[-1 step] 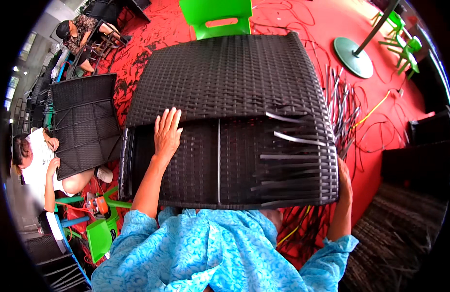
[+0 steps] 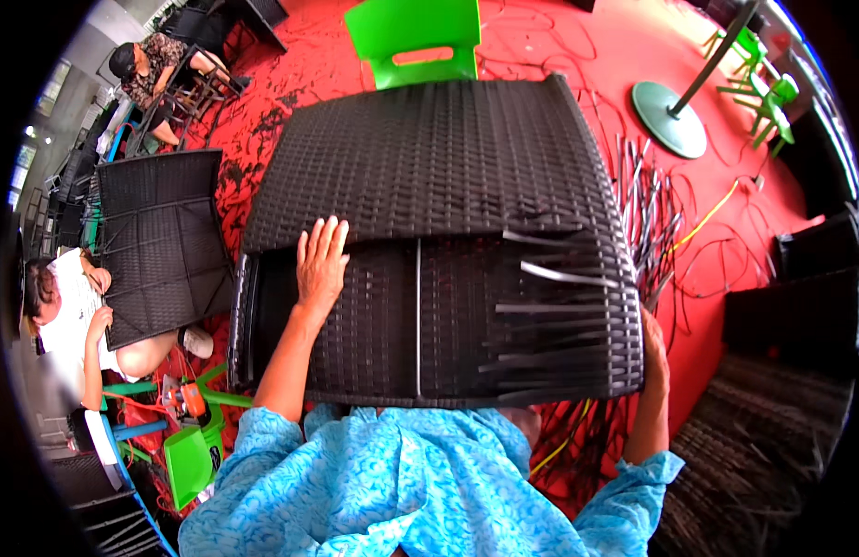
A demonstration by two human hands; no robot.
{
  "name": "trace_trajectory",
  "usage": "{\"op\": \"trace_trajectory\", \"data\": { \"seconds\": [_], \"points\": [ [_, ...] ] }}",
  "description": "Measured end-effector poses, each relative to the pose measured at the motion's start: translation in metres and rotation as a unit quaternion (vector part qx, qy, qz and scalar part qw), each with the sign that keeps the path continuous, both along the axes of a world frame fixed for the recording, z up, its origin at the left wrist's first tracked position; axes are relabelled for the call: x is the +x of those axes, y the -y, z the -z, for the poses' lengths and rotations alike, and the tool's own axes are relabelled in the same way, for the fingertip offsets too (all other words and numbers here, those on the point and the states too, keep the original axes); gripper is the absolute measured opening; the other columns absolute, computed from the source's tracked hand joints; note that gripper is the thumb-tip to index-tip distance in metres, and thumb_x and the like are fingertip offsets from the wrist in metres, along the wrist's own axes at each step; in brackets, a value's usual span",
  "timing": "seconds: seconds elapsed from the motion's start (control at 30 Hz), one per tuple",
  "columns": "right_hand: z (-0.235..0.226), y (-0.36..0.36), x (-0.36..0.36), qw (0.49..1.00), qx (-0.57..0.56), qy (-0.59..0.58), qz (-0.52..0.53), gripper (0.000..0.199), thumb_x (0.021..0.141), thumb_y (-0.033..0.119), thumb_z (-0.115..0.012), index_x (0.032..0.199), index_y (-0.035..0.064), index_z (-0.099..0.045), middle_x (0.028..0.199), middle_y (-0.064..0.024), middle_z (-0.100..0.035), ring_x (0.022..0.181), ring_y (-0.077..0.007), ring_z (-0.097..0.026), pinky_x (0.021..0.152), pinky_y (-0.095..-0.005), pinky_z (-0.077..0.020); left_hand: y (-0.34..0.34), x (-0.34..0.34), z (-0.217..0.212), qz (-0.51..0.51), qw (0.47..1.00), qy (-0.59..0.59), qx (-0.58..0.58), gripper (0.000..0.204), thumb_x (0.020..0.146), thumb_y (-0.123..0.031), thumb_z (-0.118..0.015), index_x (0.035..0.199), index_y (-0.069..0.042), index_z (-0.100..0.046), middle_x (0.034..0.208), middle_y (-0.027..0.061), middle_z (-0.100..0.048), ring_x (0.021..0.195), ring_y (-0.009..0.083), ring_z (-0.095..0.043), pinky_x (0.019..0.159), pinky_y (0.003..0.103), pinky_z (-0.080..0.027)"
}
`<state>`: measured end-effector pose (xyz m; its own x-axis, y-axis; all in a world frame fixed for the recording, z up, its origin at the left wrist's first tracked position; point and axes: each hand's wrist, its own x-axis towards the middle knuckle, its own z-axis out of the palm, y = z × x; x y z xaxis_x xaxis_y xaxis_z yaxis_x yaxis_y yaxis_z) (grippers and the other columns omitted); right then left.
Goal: The person weaves plastic wicker straps into a wicker furniture frame by hand and cuts the excess straps using scissors.
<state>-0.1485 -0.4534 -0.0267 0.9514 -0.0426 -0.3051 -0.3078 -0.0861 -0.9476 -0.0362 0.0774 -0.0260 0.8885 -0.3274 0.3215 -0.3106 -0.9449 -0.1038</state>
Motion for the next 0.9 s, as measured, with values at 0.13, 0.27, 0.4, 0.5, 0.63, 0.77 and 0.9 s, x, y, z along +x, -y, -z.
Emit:
{"op": "trace_trajectory", "data": {
  "seconds": [0.13, 0.27, 0.4, 0.5, 0.63, 0.77, 0.9],
  "points": [
    [0.004, 0.001, -0.008, 0.990, 0.118, -0.016, 0.072, 0.040, 0.092, 0.031, -0.038, 0.120, 0.0047, -0.050, 0.106, -0.0049, -0.059, 0.087, -0.0119, -0.058, 0.076, -0.0262, -0.0485, 0.002, 0.013, 0.011, -0.015, 0.999, 0.026, -0.024, 0.058, 0.077, -0.017, -0.060, 0.130, -0.014, -0.036, 0.131, 0.0087, -0.038, 0.123, 0.0272, -0.034, 0.100, 0.049, -0.026],
    [-0.005, -0.009, -0.002, 0.987, 0.090, -0.086, 0.098, 0.036, 0.093, 0.026, -0.035, 0.120, 0.0074, -0.050, 0.101, -0.0060, -0.061, 0.082, -0.0123, -0.059, 0.074, -0.0274, -0.0493, -0.020, 0.048, 0.018, 0.001, 0.998, 0.060, 0.035, 0.049, 0.085, -0.012, -0.042, 0.133, -0.013, -0.031, 0.132, 0.0140, -0.035, 0.124, 0.0318, -0.031, 0.100, 0.053, -0.023],
    [-0.014, -0.019, -0.004, 0.996, 0.024, -0.046, 0.073, 0.044, 0.093, 0.039, -0.035, 0.113, 0.0049, -0.055, 0.097, -0.0061, -0.063, 0.080, -0.0123, -0.060, 0.073, -0.0281, -0.0498, -0.027, 0.062, 0.014, 0.009, 0.998, 0.004, 0.062, 0.052, 0.085, -0.011, -0.040, 0.135, -0.011, -0.025, 0.135, 0.0170, -0.030, 0.124, 0.0336, -0.030, 0.097, 0.054, -0.028],
    [-0.007, -0.023, -0.010, 0.989, 0.102, -0.050, 0.094, 0.047, 0.093, 0.040, -0.034, 0.111, 0.0023, -0.056, 0.097, -0.0069, -0.063, 0.080, -0.0150, -0.061, 0.073, -0.0297, -0.0507, -0.029, 0.063, 0.015, 0.000, 0.997, -0.005, 0.080, 0.051, 0.086, -0.010, -0.040, 0.135, -0.007, -0.025, 0.136, 0.0172, -0.029, 0.125, 0.0333, -0.031, 0.098, 0.055, -0.028],
    [-0.008, -0.033, -0.016, 0.982, 0.130, -0.039, 0.132, 0.049, 0.092, 0.043, -0.035, 0.110, 0.0020, -0.056, 0.097, -0.0076, -0.062, 0.079, -0.0165, -0.061, 0.074, -0.0312, -0.0504, -0.034, 0.070, 0.012, -0.006, 0.997, -0.017, 0.075, 0.051, 0.086, -0.011, -0.039, 0.134, -0.006, -0.025, 0.137, 0.0162, -0.028, 0.125, 0.0327, -0.031, 0.099, 0.054, -0.026],
    [-0.008, -0.046, -0.019, 0.977, 0.139, -0.050, 0.155, 0.052, 0.090, 0.048, -0.036, 0.108, 0.0037, -0.057, 0.095, -0.0077, -0.063, 0.078, -0.0168, -0.061, 0.071, -0.0314, -0.0503, -0.042, 0.070, 0.011, -0.031, 0.996, -0.040, 0.076, 0.052, 0.085, -0.008, -0.038, 0.135, -0.005, -0.024, 0.138, 0.0162, -0.029, 0.126, 0.0321, -0.030, 0.102, 0.053, -0.021],
    [0.011, -0.041, -0.022, 0.965, 0.149, -0.082, 0.202, 0.051, 0.089, 0.048, -0.039, 0.105, 0.0042, -0.059, 0.091, -0.0067, -0.063, 0.076, -0.0164, -0.060, 0.069, -0.0298, -0.0487, -0.040, 0.073, 0.008, -0.034, 0.997, -0.049, 0.054, 0.051, 0.085, -0.006, -0.038, 0.134, -0.006, -0.027, 0.136, 0.0169, -0.032, 0.126, 0.0318, -0.031, 0.102, 0.052, -0.022]
  ]
}}
